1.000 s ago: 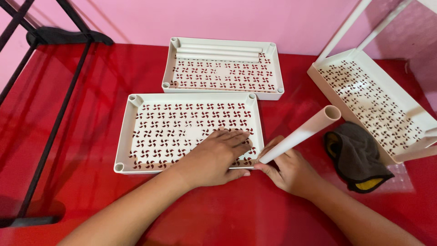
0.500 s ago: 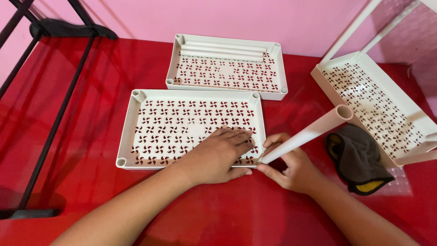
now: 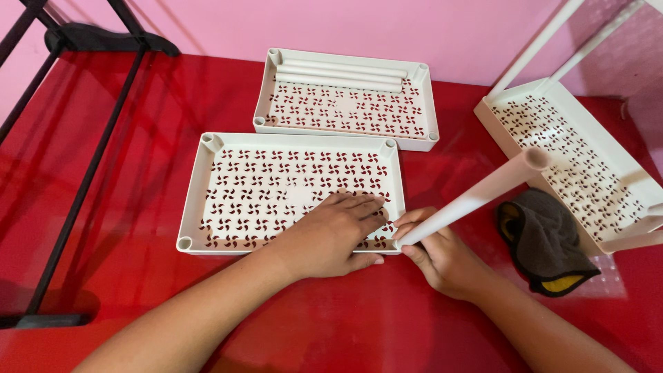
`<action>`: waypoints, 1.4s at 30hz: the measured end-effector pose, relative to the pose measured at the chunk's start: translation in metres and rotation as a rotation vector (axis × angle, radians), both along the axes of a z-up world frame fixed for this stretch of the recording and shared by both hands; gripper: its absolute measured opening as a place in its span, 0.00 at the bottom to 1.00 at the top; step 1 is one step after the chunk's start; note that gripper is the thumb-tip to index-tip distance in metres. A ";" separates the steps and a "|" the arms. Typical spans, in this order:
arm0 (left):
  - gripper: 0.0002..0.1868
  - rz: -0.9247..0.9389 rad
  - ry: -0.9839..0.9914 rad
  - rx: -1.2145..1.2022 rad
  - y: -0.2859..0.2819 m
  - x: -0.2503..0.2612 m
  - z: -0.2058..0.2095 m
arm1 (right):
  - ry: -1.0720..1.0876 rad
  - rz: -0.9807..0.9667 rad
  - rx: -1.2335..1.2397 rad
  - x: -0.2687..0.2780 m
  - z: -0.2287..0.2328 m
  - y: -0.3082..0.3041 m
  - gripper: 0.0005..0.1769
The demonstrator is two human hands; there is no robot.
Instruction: The person disassembles a white plastic two-tier storage rack by removing the vertical support poles from the trays. They then reassemble the rack by inserting the poles back into the tray holes and stacking the trays to form the two-tier structure.
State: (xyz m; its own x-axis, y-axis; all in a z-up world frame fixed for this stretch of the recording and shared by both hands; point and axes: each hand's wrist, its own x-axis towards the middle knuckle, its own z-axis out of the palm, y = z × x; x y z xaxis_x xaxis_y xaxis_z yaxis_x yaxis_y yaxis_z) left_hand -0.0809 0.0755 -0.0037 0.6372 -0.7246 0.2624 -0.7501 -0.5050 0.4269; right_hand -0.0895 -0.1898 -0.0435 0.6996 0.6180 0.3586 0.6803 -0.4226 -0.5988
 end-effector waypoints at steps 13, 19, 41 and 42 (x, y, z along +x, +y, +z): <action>0.33 0.004 0.008 0.011 0.000 0.000 0.000 | 0.116 -0.176 0.093 0.003 0.001 0.000 0.10; 0.32 0.008 -0.014 -0.002 0.000 0.000 -0.002 | 0.099 -0.431 0.005 0.008 0.018 0.008 0.19; 0.31 -0.018 -0.067 -0.014 0.001 0.003 -0.011 | -0.357 -0.513 -0.091 0.152 0.031 0.036 0.15; 0.31 -0.018 -0.071 -0.012 0.001 0.003 -0.011 | -0.402 -0.491 -0.104 0.158 0.028 0.037 0.15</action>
